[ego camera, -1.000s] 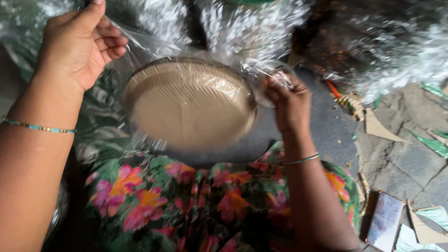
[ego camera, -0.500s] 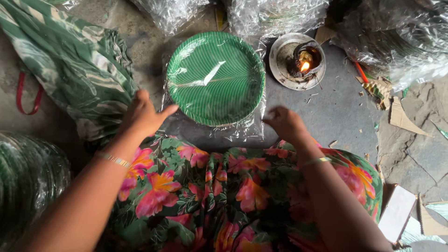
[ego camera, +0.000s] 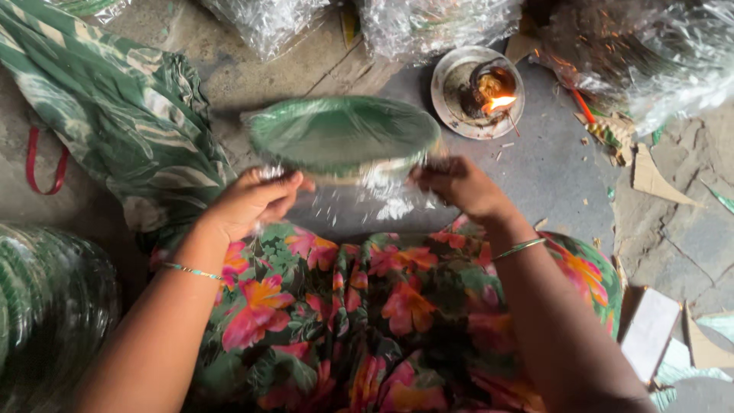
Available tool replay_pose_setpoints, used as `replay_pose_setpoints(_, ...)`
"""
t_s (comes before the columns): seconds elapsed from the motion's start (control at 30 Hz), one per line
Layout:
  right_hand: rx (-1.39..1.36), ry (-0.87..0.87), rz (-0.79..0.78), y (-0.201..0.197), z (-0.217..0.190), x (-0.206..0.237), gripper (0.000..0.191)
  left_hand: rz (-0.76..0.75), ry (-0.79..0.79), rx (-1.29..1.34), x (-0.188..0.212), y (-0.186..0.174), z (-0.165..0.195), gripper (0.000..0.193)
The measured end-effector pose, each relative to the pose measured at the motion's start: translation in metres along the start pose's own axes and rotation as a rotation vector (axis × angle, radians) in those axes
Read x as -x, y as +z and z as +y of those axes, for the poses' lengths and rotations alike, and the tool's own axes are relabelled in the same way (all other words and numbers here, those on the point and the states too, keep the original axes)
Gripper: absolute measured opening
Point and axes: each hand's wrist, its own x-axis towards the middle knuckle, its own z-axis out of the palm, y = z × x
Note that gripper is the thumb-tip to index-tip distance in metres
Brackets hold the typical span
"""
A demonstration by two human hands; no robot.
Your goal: The person sits on the floor and repeatedly wraps individual green leaf-patterned plates with clear plastic film. They smooth the film over the plate surface, fold the edges, and stack the wrapped plates into a pile.
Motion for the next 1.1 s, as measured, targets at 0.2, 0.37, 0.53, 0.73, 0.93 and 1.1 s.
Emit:
replay_pose_setpoints(0.2, 1.276, -0.034, 0.112, 0.01, -0.079, 0.086, 0.024, 0.448, 0.215, -1.737, 0.098, 0.089, 0.071, 0.013)
replay_pose_setpoints(0.37, 0.967, -0.769, 0.069, -0.047, -0.162, 0.208, 0.019, 0.385, 1.059, -2.108, 0.204, 0.107, 0.153, 0.024)
replay_pose_setpoints(0.53, -0.018, -0.741, 0.404, -0.04, -0.141, 0.079, 0.01, 0.572, 1.332, -1.643, 0.097, 0.081, 0.194, 0.014)
replay_pose_setpoints(0.73, -0.244, -0.332, 0.155, -0.002, -0.054, 0.028, 0.024, 0.684, 0.829, -1.146, 0.027, 0.058, 0.109, 0.009)
replay_pose_setpoints(0.93, 0.347, -0.513, 0.503, -0.046, -0.057, 0.026, 0.012, 0.856, 1.092, -1.213, -0.024, 0.058, 0.09, 0.007)
replay_pose_setpoints(1.1, 0.62, -0.726, 0.735, -0.063, -0.022, -0.012, 0.018, 0.668, 0.783, -1.023, -0.126, 0.065, 0.064, 0.01)
